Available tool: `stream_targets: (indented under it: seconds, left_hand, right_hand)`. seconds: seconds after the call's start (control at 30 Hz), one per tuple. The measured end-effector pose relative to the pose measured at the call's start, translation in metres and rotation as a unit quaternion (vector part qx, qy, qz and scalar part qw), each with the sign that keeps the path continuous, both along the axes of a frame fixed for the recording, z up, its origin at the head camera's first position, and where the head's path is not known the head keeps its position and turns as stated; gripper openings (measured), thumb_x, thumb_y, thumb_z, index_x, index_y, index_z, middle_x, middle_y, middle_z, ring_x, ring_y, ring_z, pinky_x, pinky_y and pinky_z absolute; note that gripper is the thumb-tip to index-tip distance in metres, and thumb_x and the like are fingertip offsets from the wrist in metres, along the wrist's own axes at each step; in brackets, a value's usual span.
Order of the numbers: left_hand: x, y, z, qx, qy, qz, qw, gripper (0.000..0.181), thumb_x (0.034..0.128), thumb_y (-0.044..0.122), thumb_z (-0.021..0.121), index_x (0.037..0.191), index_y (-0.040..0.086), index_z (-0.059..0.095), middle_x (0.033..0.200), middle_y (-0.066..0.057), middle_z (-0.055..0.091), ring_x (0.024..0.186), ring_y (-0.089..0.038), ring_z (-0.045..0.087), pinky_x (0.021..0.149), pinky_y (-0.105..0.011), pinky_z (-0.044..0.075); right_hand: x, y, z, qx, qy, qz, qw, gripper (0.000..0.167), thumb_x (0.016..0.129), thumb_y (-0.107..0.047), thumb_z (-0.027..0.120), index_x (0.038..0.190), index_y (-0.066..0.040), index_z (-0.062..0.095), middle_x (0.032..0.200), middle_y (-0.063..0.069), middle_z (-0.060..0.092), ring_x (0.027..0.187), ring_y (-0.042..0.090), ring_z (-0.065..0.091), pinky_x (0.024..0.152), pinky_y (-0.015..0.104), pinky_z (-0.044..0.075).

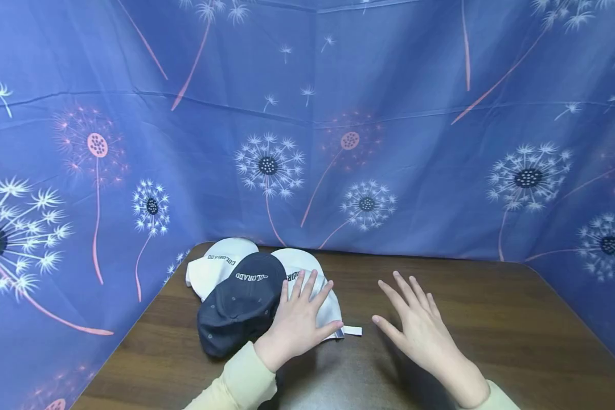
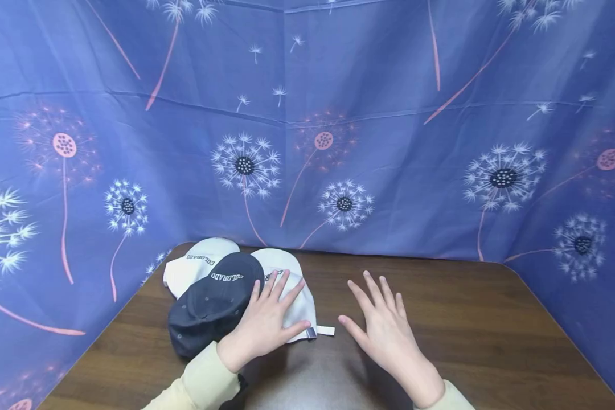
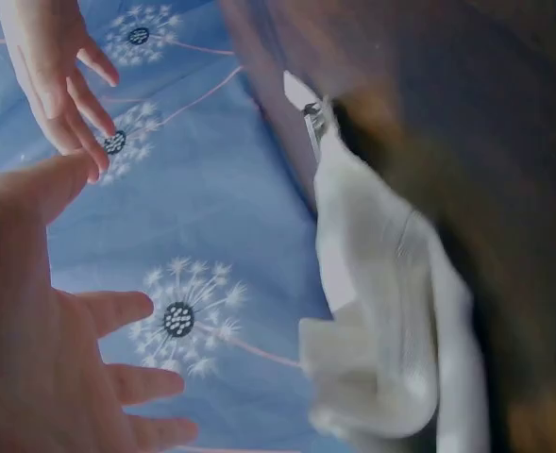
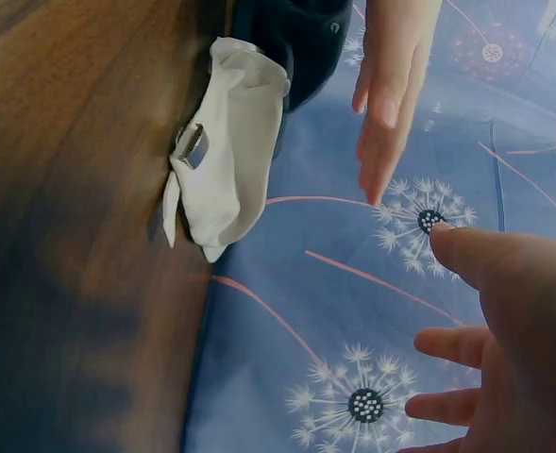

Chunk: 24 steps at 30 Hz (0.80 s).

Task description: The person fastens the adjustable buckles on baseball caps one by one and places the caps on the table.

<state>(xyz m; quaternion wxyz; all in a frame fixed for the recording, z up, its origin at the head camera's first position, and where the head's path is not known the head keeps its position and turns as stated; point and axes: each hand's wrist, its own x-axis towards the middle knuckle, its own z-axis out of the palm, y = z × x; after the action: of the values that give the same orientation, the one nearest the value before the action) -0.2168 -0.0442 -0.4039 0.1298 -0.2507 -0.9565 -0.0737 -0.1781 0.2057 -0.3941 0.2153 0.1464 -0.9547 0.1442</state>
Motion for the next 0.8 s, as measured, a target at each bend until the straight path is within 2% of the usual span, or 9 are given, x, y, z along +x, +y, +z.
stream_targets:
  seconds: [0.2,0.47,0.6,0.8]
  left_hand:
    - [0.002,-0.018,0.014,0.003,0.030,-0.029,0.9991,0.085,0.0763,0.067,0.059,0.145,0.023,0.037,0.151,-0.013,0.031,0.141,-0.037,0.023,0.108,-0.062,0.019]
    - [0.007,-0.057,0.036,-0.002,0.044,-0.046,0.9980,0.087,0.0726,0.057,0.070,0.145,0.021,0.038,0.150,-0.014,0.032,0.141,-0.036,0.023,0.108,-0.062,0.020]
    - [0.009,-0.080,0.042,0.006,0.025,-0.049,0.9985,0.089,0.0718,0.052,0.074,0.146,0.022,0.036,0.152,-0.013,0.029,0.142,-0.035,0.020,0.109,-0.061,0.019]
    - [0.013,-0.116,0.043,0.001,-0.019,-0.053,0.9984,0.091,0.0739,0.054,0.072,0.148,0.021,0.032,0.154,-0.012,0.025,0.143,-0.034,0.017,0.110,-0.060,0.018]
  right_hand:
    - [-0.004,-0.003,0.011,0.000,0.017,0.027,0.9995,0.066,0.085,-0.049,0.064,0.141,-0.020,0.043,0.151,0.013,0.031,0.136,0.044,0.027,0.100,0.066,0.029]
    - [-0.014,-0.023,0.036,0.003,0.030,0.085,0.9960,0.071,0.081,-0.047,0.069,0.141,-0.019,0.043,0.150,0.012,0.034,0.135,0.040,0.032,0.099,0.059,0.036]
    - [-0.019,-0.039,0.043,0.007,0.030,0.116,0.9928,0.070,0.080,-0.044,0.071,0.140,-0.018,0.045,0.150,0.011,0.034,0.136,0.038,0.033,0.102,0.055,0.036]
    - [-0.025,-0.070,0.037,0.021,0.049,0.172,0.9838,0.067,0.079,-0.040,0.073,0.136,-0.015,0.050,0.144,0.014,0.042,0.130,0.036,0.042,0.097,0.052,0.043]
